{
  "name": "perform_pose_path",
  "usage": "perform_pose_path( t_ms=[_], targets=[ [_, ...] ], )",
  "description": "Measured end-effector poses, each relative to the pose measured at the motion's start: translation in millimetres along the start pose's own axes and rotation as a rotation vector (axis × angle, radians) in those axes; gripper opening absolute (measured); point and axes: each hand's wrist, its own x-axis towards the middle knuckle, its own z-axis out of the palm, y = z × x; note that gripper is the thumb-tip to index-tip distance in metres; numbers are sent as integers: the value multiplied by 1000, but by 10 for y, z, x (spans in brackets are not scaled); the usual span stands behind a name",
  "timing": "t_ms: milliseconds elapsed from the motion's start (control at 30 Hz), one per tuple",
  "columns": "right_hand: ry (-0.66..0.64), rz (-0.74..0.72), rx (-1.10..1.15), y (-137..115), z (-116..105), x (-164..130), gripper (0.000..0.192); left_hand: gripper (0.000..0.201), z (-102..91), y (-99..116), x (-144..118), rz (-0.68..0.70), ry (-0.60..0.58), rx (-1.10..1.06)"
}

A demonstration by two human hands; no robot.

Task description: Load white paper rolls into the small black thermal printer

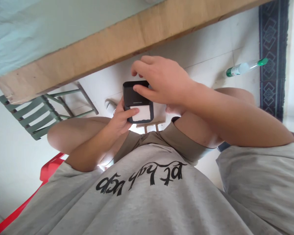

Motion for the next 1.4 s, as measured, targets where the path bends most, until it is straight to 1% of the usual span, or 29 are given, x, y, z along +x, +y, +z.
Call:
perform_pose_path(
  t_ms=[67,133,233,333,433,500,567,667,700,767,867,967,1067,1267,1400],
  targets=[
    [-52,-35,28,50,77,18,58,87,2,7,-16,11,-22,-23],
    [-139,-65,66,79,130,35,66,80,3,-1,-25,22,-28,-49],
    [-212,-86,99,68,154,45,70,69,-6,-28,-21,23,0,-42],
    [-207,-76,103,10,151,25,69,67,-36,-41,2,47,17,0],
    [-143,-61,89,-57,156,-5,70,70,-70,-17,22,126,23,0],
    [-98,-54,87,-81,165,-12,69,71,-68,17,23,134,25,-41],
    [-83,-60,97,-75,173,-5,68,62,-33,56,18,91,44,-117],
    [-100,-89,106,-19,181,17,67,34,63,105,19,14,126,-231],
    [-105,-110,106,3,183,21,68,30,94,115,26,-16,158,-254],
    [-117,-166,108,41,187,23,70,33,137,124,48,-77,205,-280],
    [-173,-204,99,57,189,17,75,39,139,101,90,-120,215,-285],
    [-258,-168,66,29,190,18,79,41,97,51,126,-114,214,-282],
    [-300,-155,47,-5,193,26,81,41,51,1,151,-110,224,-274],
    [-282,-165,52,-7,186,22,80,31,-3,-50,168,-15,211,-269],
    [-298,-141,26,-26,175,17,84,26,13,-36,163,1,214,-239]
  ],
)
